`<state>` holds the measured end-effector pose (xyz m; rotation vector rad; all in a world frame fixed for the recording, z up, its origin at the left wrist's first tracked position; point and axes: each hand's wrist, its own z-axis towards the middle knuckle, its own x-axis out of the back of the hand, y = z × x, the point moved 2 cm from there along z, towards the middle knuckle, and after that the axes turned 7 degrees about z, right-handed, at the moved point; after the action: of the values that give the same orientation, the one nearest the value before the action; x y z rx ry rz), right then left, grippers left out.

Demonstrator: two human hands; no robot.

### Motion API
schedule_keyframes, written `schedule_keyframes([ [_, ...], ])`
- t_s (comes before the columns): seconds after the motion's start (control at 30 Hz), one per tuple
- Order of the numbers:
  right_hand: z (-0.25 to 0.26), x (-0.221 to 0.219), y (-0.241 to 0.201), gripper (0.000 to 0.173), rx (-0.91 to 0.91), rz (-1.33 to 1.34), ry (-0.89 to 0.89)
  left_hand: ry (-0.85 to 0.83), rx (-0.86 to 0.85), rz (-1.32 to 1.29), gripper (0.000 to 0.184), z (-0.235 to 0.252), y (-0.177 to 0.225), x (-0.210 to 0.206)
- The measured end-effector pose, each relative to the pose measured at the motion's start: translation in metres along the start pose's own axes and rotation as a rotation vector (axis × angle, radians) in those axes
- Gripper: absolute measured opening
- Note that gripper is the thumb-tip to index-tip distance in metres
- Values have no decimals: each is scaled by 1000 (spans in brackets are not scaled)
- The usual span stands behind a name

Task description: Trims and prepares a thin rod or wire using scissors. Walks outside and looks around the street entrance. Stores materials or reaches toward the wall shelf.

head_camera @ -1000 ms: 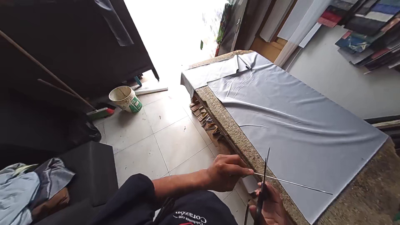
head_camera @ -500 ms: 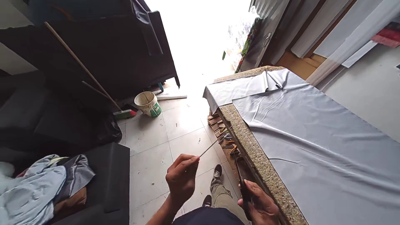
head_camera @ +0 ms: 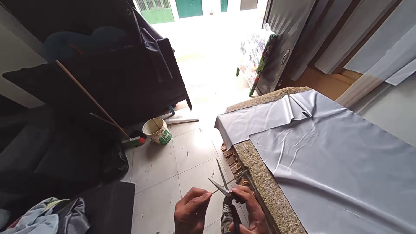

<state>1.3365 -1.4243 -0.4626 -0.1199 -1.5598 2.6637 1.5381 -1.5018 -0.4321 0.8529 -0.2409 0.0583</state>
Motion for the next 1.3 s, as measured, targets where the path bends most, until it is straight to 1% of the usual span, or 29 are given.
schedule_keyframes([
  [0.03,14,3,5,57,7,13,1,-20,-11,2,14,8,-5,-9],
  [0.07,26,8,10,51,14,47,31,18,-11,4,14,21,-12,-12],
  [0.13,43,22,23,38,20,140,86,166,-5,39,19,58,-27,1],
  [0.2,60,32,34,38,29,165,98,262,-5,63,22,83,-41,12],
  [0.23,69,32,37,42,24,141,83,242,-7,65,22,87,-45,10],
  [0.3,91,23,39,53,-6,57,12,110,-17,51,19,85,-51,-6],
  [0.33,100,18,42,57,-12,44,-17,50,-24,45,16,83,-56,-15],
  [0.37,108,14,46,54,-13,55,-11,35,-26,41,15,85,-63,-18],
  [0.4,115,13,51,49,-10,91,16,71,-18,30,16,94,-71,-15],
  [0.47,128,14,61,39,-18,201,60,204,-3,48,20,126,-90,9],
  [0.53,144,14,65,40,-39,226,73,289,-7,67,22,154,-107,29],
  [0.57,155,9,67,43,-46,188,68,265,-16,66,22,162,-114,32],
  [0.6,166,2,69,48,-51,127,50,203,-33,56,19,166,-122,28],
  [0.67,188,-14,80,60,-54,46,23,40,-73,-12,13,169,-138,13],
  [0.7,198,-24,86,59,-49,52,42,-13,-80,-53,12,173,-148,10],
  [0.73,207,-33,91,54,-41,80,87,-11,-66,-96,12,184,-158,14],
  [0.8,225,-49,98,43,-22,127,170,96,-18,-122,16,221,-180,44],
  [0.87,244,-66,107,42,-19,116,225,183,-7,-101,19,258,-203,78],
  [0.9,254,-75,114,45,-20,89,236,168,-27,-89,19,270,-213,88],
  [1.0,289,-107,140,60,-24,-48,188,-53,-98,-92,13,283,-240,88],
  [1.03,299,-117,148,58,-10,-61,203,-115,-111,-113,12,283,-247,86],
  [1.07,307,-124,154,54,3,-43,238,-129,-104,-148,12,287,-254,88],
  [1.1,313,-128,158,49,9,18,275,-104,-69,-206,13,297,-263,93],
  [1.17,319,-132,164,43,-15,193,340,-21,47,-353,19,322,-283,108],
  [1.2,321,-133,167,43,-38,268,361,-19,103,-432,24,332,-291,111],
  [1.23,323,-136,171,42,-62,334,370,-79,141,-501,30,336,-297,109],
  [1.27,326,-140,174,41,-79,385,364,-188,183,-568,35,335,-301,103],
  [1.3,330,-145,178,39,-95,419,358,-332,230,-633,37,331,-303,94],
])
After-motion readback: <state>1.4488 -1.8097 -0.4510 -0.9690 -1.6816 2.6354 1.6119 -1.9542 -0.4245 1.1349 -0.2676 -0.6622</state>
